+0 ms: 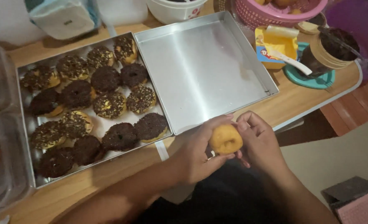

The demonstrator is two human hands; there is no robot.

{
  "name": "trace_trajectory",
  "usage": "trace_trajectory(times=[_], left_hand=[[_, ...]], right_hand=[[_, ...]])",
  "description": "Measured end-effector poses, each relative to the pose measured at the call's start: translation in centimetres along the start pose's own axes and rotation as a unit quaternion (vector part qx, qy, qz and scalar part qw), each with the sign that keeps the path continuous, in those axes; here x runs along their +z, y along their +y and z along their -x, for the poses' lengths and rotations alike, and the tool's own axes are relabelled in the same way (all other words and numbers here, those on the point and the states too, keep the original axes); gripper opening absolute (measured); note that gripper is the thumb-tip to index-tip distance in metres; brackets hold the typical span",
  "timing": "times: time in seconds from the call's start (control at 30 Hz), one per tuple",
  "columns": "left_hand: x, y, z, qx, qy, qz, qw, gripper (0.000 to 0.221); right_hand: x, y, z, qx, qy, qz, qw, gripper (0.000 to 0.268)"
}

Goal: Applying yellow spread to plain donuts and dipping them in chocolate shavings to prepare decorated donuts.

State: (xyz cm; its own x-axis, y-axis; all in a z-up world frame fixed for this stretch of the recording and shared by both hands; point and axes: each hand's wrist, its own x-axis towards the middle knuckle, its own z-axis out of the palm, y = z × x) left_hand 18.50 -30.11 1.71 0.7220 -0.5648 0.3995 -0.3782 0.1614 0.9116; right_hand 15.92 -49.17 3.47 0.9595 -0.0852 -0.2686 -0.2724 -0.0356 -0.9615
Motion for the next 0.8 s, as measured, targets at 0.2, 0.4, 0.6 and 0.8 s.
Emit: trace_trajectory(times=[0.2,0.4,0.6,0.8], left_hand=[[-0.3,1.2,0.6,-0.204,0.066,0.189,0.958,0.076],[0.0,-0.1,1.9,-0.299,-0.062,0.441,0.844,0.093],[0.4,-0.8,2.3,-0.338,-0.077,0.460,0.818,0.099],[0.7,-2.3,2.6,-0.336,-0.096,0.522,0.778,0.115]], right_hand=[[-0.9,2.2,-0.6,-0.250,0.066,0.061,0.964,0.034],[-1.7,2.2,-0.8,-0.472,-0.109,0.197,0.853,0.056],[-0.7,1.8,0.3,-0.347,-0.135,0.125,0.920,0.053],[-0.5,1.5,0.0,-0.174,-0.068,-0.044,0.981,0.048]])
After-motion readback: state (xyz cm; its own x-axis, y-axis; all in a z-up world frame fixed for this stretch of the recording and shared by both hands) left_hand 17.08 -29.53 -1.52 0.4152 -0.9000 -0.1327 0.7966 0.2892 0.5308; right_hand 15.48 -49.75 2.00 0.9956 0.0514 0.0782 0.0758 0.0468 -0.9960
